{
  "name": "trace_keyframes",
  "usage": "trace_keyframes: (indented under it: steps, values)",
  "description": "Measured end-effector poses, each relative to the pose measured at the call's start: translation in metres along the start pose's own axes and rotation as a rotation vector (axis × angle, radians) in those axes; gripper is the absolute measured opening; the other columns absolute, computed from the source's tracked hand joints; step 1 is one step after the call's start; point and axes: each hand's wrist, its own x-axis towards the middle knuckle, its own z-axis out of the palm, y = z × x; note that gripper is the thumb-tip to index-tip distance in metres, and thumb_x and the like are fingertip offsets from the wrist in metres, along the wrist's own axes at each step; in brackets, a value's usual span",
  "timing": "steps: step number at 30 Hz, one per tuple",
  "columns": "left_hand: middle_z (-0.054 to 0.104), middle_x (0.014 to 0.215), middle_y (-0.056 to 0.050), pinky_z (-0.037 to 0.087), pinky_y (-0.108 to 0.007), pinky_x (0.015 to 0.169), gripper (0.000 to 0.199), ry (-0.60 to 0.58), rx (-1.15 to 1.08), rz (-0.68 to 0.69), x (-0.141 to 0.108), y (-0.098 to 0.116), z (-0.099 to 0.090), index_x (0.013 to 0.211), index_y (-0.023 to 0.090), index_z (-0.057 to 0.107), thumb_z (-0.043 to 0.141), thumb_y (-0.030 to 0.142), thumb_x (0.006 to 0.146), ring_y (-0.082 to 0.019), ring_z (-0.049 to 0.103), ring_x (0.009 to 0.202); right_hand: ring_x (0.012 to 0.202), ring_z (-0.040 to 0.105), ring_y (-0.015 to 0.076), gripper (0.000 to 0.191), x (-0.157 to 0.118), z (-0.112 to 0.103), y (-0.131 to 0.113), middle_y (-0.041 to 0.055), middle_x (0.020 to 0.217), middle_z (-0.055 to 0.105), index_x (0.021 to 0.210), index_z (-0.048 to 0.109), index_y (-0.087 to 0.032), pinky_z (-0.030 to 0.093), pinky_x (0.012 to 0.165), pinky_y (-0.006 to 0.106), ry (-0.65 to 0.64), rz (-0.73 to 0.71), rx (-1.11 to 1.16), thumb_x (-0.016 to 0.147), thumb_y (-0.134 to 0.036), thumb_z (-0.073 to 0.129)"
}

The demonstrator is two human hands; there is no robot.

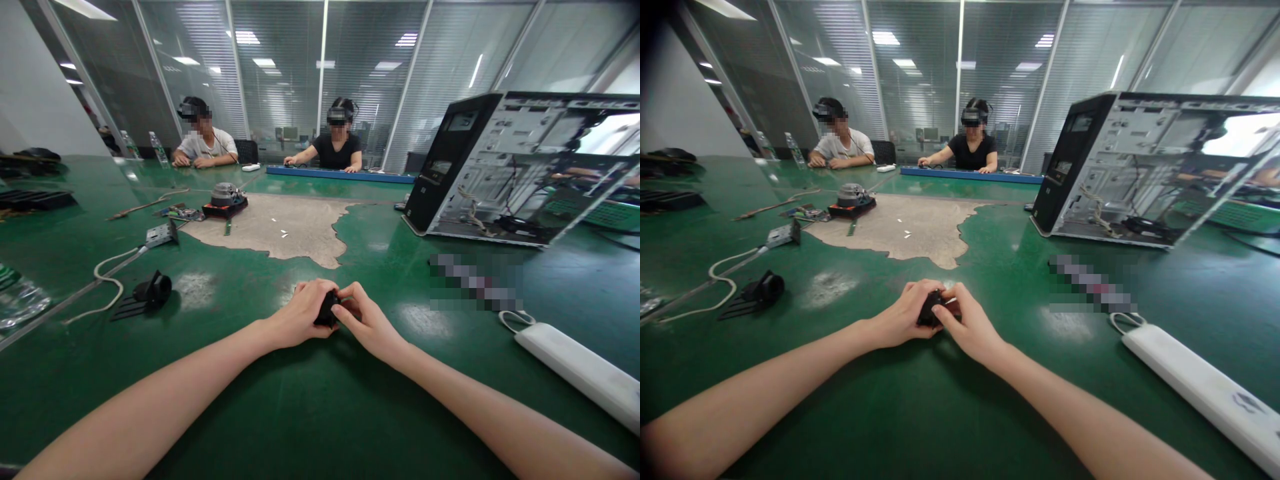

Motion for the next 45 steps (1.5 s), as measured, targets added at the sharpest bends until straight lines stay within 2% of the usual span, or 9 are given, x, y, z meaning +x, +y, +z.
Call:
trace_keyframes:
  steps: [5,12,16,22,30,35,39,42,45]
  values:
    - [0.047,0.110,-0.007,0.031,-0.037,0.087,0.055,-0.005,-0.006,-0.003,0.0001,0.0015,-0.0008,0.115,0.022,0.027,0.060,0.023,0.071,-0.023,0.045,0.103,0.073,0.056,0.0142,0.013,0.0020,-0.0034,-0.0034,0.0020,0.084,0.053,0.093,0.042,-0.020,0.050,0.067,0.031,-0.055,0.040,-0.012,0.084,-0.028,0.046]
    - [0.047,0.112,-0.007,0.031,-0.039,0.088,0.058,-0.015,-0.020,-0.020,-0.0005,0.0016,-0.0012,0.115,0.023,0.027,0.060,0.019,0.068,-0.024,0.046,0.104,0.092,0.052,0.0176,0.017,-0.0047,-0.0044,-0.0072,0.0041,0.097,0.049,0.097,0.047,-0.022,0.049,0.079,0.033,-0.023,-0.140,-0.113,0.081,-0.023,0.052]
    - [0.047,0.111,-0.008,0.032,-0.039,0.088,0.056,-0.002,-0.014,-0.019,-0.0004,0.0010,0.0002,0.115,0.022,0.028,0.061,0.023,0.070,-0.024,0.046,0.104,0.081,0.055,0.0150,0.006,-0.0001,-0.0011,-0.0031,0.0019,0.087,0.050,0.089,0.047,-0.021,0.050,0.073,0.031,0.042,-0.087,-0.063,0.084,-0.026,0.046]
    - [0.047,0.111,-0.007,0.031,-0.039,0.089,0.057,-0.007,-0.019,-0.022,-0.0001,0.0007,0.0005,0.115,0.021,0.028,0.062,0.023,0.069,-0.023,0.045,0.104,0.079,0.057,0.0153,0.014,0.0020,-0.0008,-0.0005,0.0023,0.087,0.054,0.096,0.044,-0.020,0.050,0.070,0.031,0.005,0.033,-0.007,0.084,-0.027,0.047]
    - [0.047,0.112,-0.008,0.031,-0.039,0.089,0.058,-0.006,-0.019,-0.024,-0.0004,0.0002,0.0008,0.115,0.022,0.026,0.061,0.020,0.068,-0.024,0.045,0.105,0.093,0.052,0.0181,0.012,-0.0039,-0.0018,-0.0039,0.0046,0.098,0.049,0.092,0.050,-0.022,0.048,0.081,0.034,0.083,-0.166,-0.160,0.080,-0.024,0.052]
    - [0.047,0.110,-0.008,0.031,-0.039,0.088,0.057,0.001,-0.012,-0.032,0.0000,0.0004,0.0018,0.115,0.022,0.027,0.062,0.024,0.070,-0.024,0.046,0.104,0.084,0.056,0.0156,0.013,0.0040,-0.0003,0.0025,0.0019,0.088,0.054,0.090,0.045,-0.021,0.048,0.079,0.034,0.096,-0.035,-0.013,0.081,-0.027,0.052]
    - [0.047,0.110,-0.007,0.031,-0.039,0.088,0.057,0.002,-0.022,-0.037,0.0003,0.0011,0.0012,0.115,0.023,0.027,0.061,0.024,0.070,-0.024,0.046,0.104,0.083,0.058,0.0155,0.016,0.0021,-0.0008,-0.0006,0.0020,0.088,0.056,0.096,0.043,-0.021,0.049,0.074,0.032,0.025,0.029,0.032,0.083,-0.028,0.049]
    - [0.048,0.110,-0.007,0.031,-0.039,0.088,0.056,-0.008,-0.024,-0.031,0.0001,0.0013,0.0003,0.115,0.023,0.027,0.061,0.021,0.069,-0.024,0.046,0.104,0.079,0.057,0.0155,0.012,-0.0027,-0.0013,-0.0052,0.0020,0.086,0.054,0.094,0.046,-0.022,0.049,0.072,0.031,0.016,-0.041,-0.076,0.083,-0.027,0.049]
    - [0.047,0.112,-0.008,0.031,-0.039,0.089,0.059,-0.012,-0.019,-0.031,-0.0002,0.0010,0.0002,0.115,0.022,0.026,0.061,0.020,0.068,-0.023,0.045,0.105,0.087,0.054,0.0175,0.012,-0.0038,-0.0012,-0.0063,0.0040,0.093,0.051,0.091,0.050,-0.022,0.046,0.079,0.034,0.099,-0.156,-0.203,0.080,-0.025,0.052]
